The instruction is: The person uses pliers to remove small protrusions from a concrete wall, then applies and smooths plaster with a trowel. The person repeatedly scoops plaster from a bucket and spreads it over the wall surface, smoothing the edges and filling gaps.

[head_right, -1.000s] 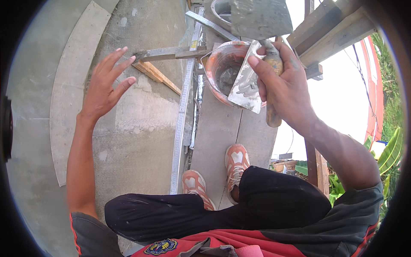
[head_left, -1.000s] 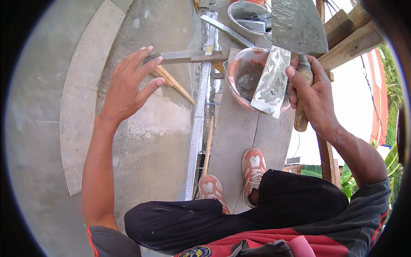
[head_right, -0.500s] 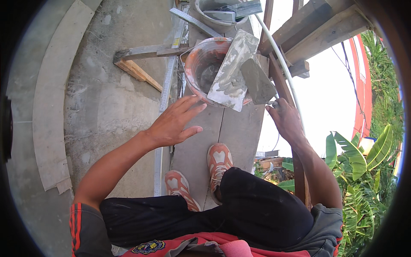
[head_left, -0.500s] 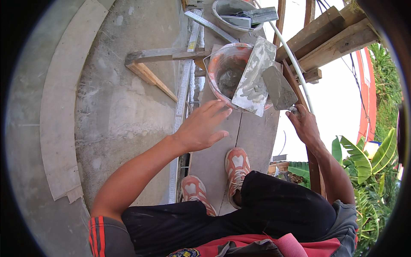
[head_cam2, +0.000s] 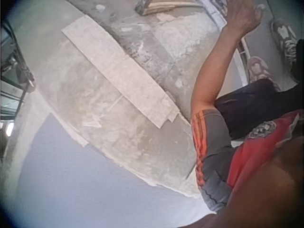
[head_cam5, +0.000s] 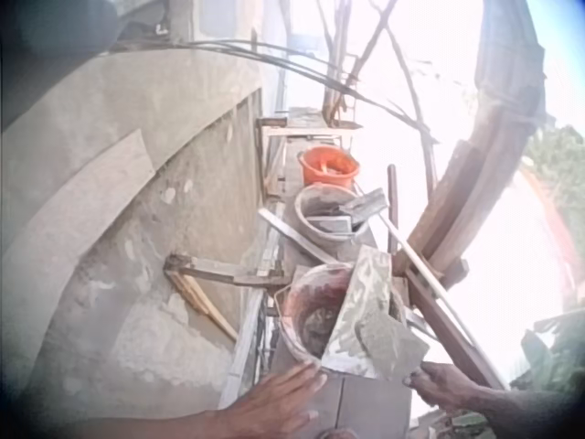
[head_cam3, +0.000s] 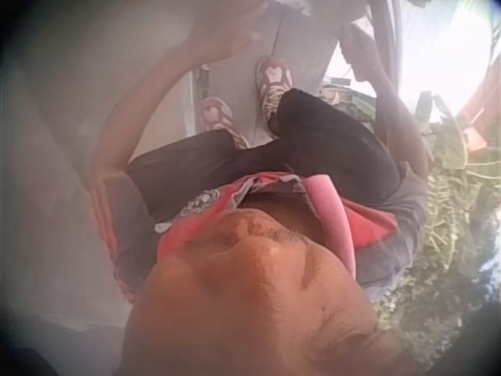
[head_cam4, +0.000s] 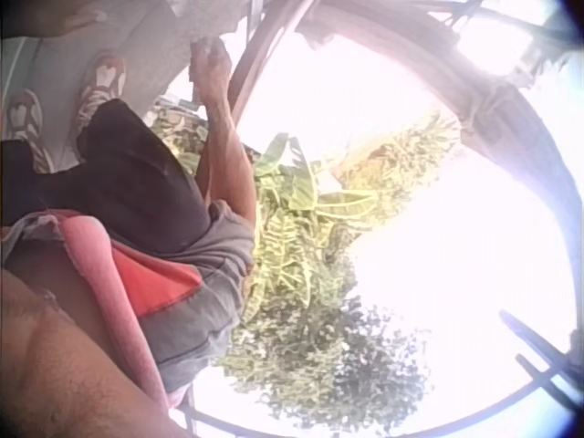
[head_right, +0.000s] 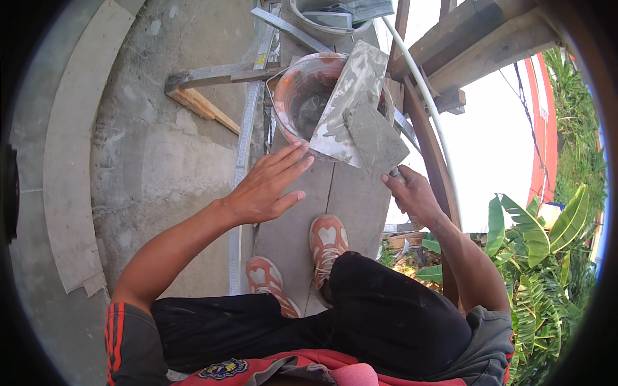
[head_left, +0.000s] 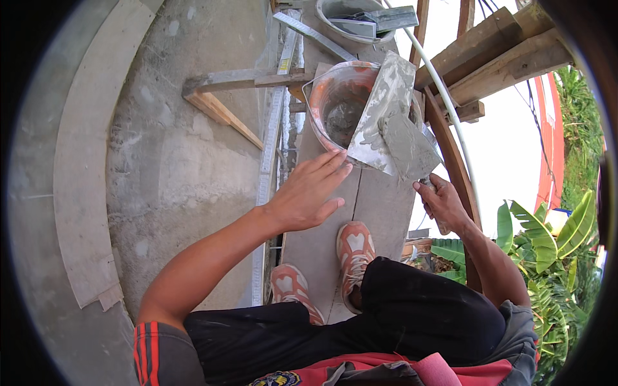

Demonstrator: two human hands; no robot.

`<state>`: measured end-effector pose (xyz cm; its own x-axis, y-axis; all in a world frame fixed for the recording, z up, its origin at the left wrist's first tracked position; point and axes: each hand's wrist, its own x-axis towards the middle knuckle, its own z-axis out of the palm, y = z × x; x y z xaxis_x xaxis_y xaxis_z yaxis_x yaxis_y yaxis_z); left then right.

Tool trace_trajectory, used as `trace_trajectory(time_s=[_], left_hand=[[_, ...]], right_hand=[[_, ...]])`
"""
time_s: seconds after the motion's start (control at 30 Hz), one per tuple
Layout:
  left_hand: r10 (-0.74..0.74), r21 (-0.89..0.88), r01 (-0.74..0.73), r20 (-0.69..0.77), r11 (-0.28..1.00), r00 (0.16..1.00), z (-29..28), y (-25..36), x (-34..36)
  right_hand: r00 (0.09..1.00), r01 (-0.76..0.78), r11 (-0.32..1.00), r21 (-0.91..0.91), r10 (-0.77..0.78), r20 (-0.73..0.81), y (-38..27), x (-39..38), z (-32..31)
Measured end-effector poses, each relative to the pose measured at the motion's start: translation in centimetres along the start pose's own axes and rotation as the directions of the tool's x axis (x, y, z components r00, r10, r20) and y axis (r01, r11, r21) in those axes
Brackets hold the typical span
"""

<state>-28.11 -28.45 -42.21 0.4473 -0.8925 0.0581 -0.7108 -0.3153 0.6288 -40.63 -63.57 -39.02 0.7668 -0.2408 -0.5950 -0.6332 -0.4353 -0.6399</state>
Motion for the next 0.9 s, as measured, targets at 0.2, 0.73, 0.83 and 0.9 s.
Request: trace_trajectory(time_s=[0.2,0.73,0.83,0.9], left_hand=[[-0.015,-0.023,0.015,0.025,1.0,1.0,-0.1,0.0,-0.3],[-0.163,0.33,0.099,0.173,0.939,0.971,-11.9,-1.6,-11.3],[-0.35,0.588,0.237,0.084,0.773,0.933,-21.1,-0.2,-16.5],[-0.431,0.769,0.309,-0.049,0.559,0.901,-27.7,1.7,-19.4]], right_hand=[[0.979,-0.019,0.978,0.206,-0.024,0.202,-1.0,0.1,1.0],[0.904,0.231,0.949,0.213,-0.291,0.313,-10.1,-1.1,1.8],[0.807,0.173,0.926,0.337,-0.329,0.49,-15.8,-1.8,6.2],[0.753,0.128,0.925,0.357,-0.325,0.572,-18.5,-2.0,10.4]])
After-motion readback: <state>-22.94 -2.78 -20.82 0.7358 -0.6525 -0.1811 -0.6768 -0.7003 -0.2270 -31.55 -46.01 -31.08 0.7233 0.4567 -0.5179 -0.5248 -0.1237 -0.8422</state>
